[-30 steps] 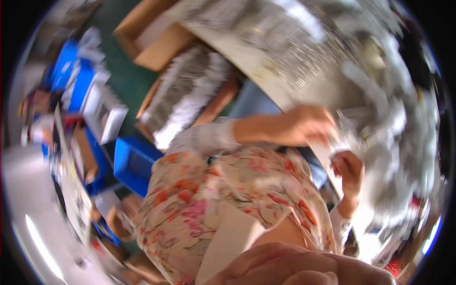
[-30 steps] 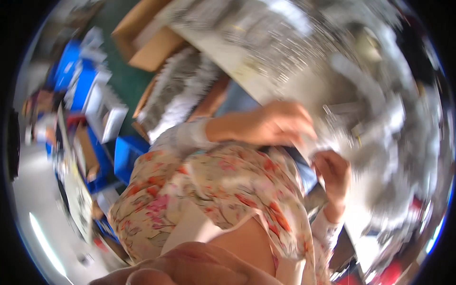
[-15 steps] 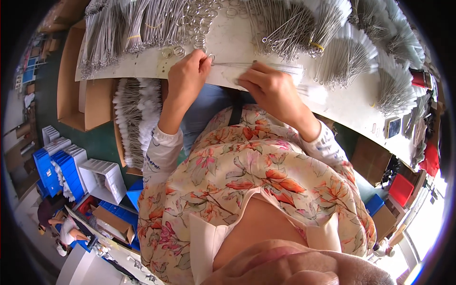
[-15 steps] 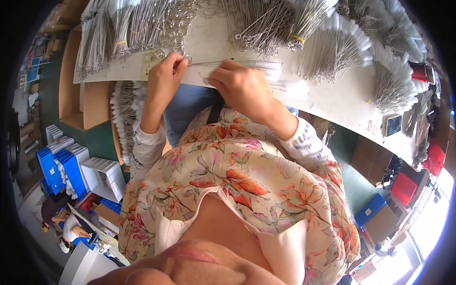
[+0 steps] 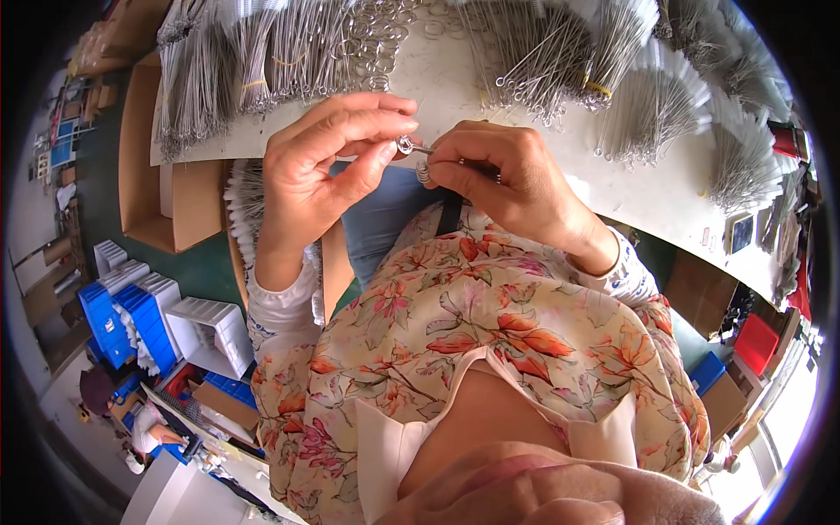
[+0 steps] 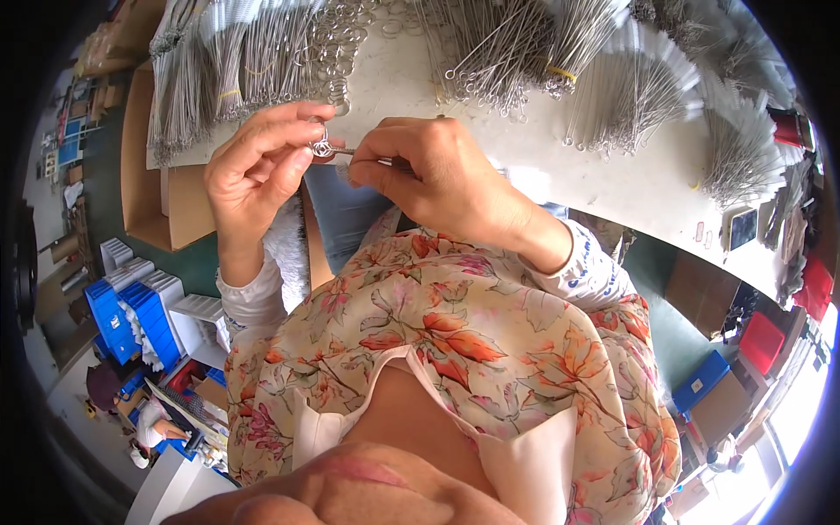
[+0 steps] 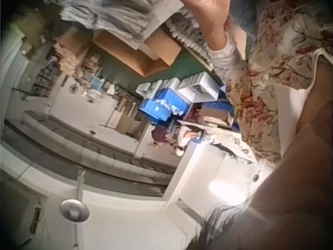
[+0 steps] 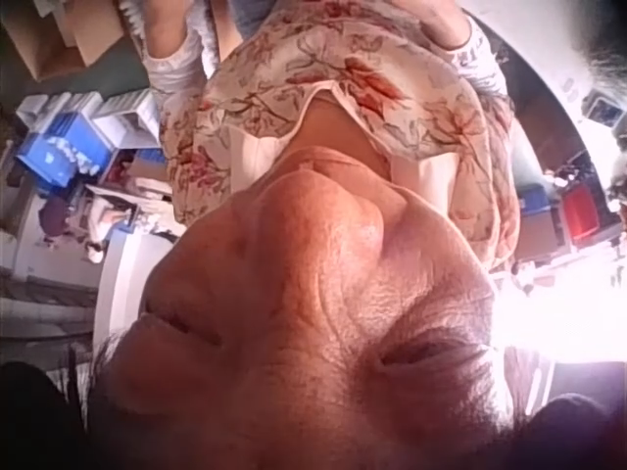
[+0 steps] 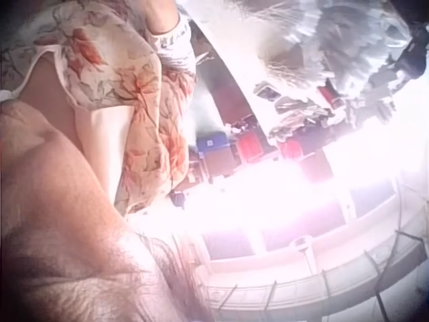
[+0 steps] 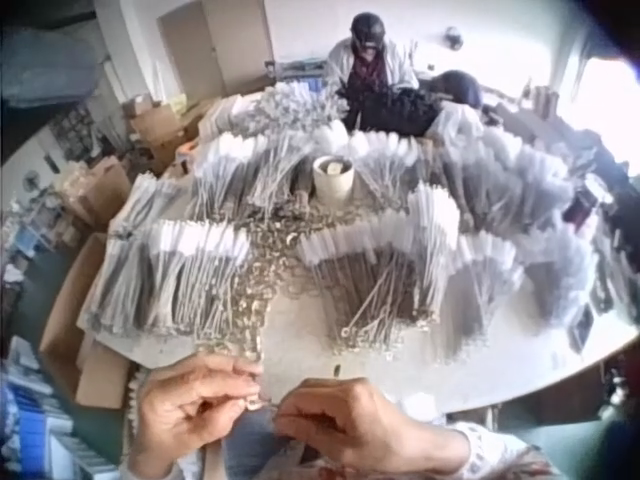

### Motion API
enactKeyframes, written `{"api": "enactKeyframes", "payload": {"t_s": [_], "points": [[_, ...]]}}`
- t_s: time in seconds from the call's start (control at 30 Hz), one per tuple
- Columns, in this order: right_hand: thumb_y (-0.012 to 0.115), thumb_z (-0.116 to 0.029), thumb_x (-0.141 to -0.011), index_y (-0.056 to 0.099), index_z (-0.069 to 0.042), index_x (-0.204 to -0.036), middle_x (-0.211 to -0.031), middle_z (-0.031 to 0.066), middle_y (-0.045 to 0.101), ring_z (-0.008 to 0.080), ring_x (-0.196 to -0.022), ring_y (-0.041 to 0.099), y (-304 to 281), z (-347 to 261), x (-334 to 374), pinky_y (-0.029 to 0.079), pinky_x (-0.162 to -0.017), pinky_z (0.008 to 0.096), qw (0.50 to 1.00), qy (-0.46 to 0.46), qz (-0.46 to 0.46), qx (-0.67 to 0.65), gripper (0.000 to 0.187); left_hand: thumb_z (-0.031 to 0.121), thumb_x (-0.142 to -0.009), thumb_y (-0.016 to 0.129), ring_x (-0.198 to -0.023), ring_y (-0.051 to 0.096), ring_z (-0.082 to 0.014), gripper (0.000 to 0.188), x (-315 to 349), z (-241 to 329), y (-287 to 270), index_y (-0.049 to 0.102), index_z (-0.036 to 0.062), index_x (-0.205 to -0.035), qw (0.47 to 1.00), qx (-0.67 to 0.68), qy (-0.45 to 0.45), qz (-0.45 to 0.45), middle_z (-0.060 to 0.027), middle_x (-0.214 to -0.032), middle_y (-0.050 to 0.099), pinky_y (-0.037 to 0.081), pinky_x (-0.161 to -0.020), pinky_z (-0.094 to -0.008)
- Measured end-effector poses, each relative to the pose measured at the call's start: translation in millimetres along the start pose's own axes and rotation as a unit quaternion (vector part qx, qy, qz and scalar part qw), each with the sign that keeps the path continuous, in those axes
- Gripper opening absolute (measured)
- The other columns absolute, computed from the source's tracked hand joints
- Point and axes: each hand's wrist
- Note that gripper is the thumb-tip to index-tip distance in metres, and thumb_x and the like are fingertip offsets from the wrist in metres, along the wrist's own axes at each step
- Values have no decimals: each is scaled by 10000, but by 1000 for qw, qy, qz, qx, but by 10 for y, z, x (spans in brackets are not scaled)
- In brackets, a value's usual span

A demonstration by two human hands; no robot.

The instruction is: Assembling small metal clips onto bundles of white fibers at a workshop desk.

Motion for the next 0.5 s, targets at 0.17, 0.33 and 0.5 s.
{"api": "enactKeyframes", "payload": {"t_s": [0.17, 0.33, 0.5], "points": [[584, -87, -841, 622, 6, -844, -762, 68, 624, 127, -553, 547, 25, -6, -3, 430, -509, 248, 983, 90, -23, -160, 101, -107, -760, 579, -829, 639, -161, 231, -21, -19, -11, 630, -23, -970, 999, -18, 31, 20, -144, -986, 616, 543, -698, -233], [582, -150, -875, 635, -3, -890, -691, -2, 594, 36, -519, 480, -61, -50, -79, 388, -469, 185, 949, 104, 11, -298, 157, -108, -734, 605, -827, 653, -192, 279, 9, 59, 159, 610, -44, -1006, 995, 30, 3, 100, -138, -985, 626, 545, -706, -260], [610, -184, -861, 657, -5, -887, -662, -7, 586, 32, -521, 489, -38, -198, -179, 382, -465, 181, 953, 91, 57, -284, 187, -102, -721, 619, -789, 665, -186, 306, -44, 48, 143, 604, -51, -1022, 981, -105, 109, 121, -124, -945, 648, 543, -703, -259]]}}
Point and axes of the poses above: each hand's wrist, its own x-axis away from the middle knuckle, its own y-axis out of the palm, z = x × y
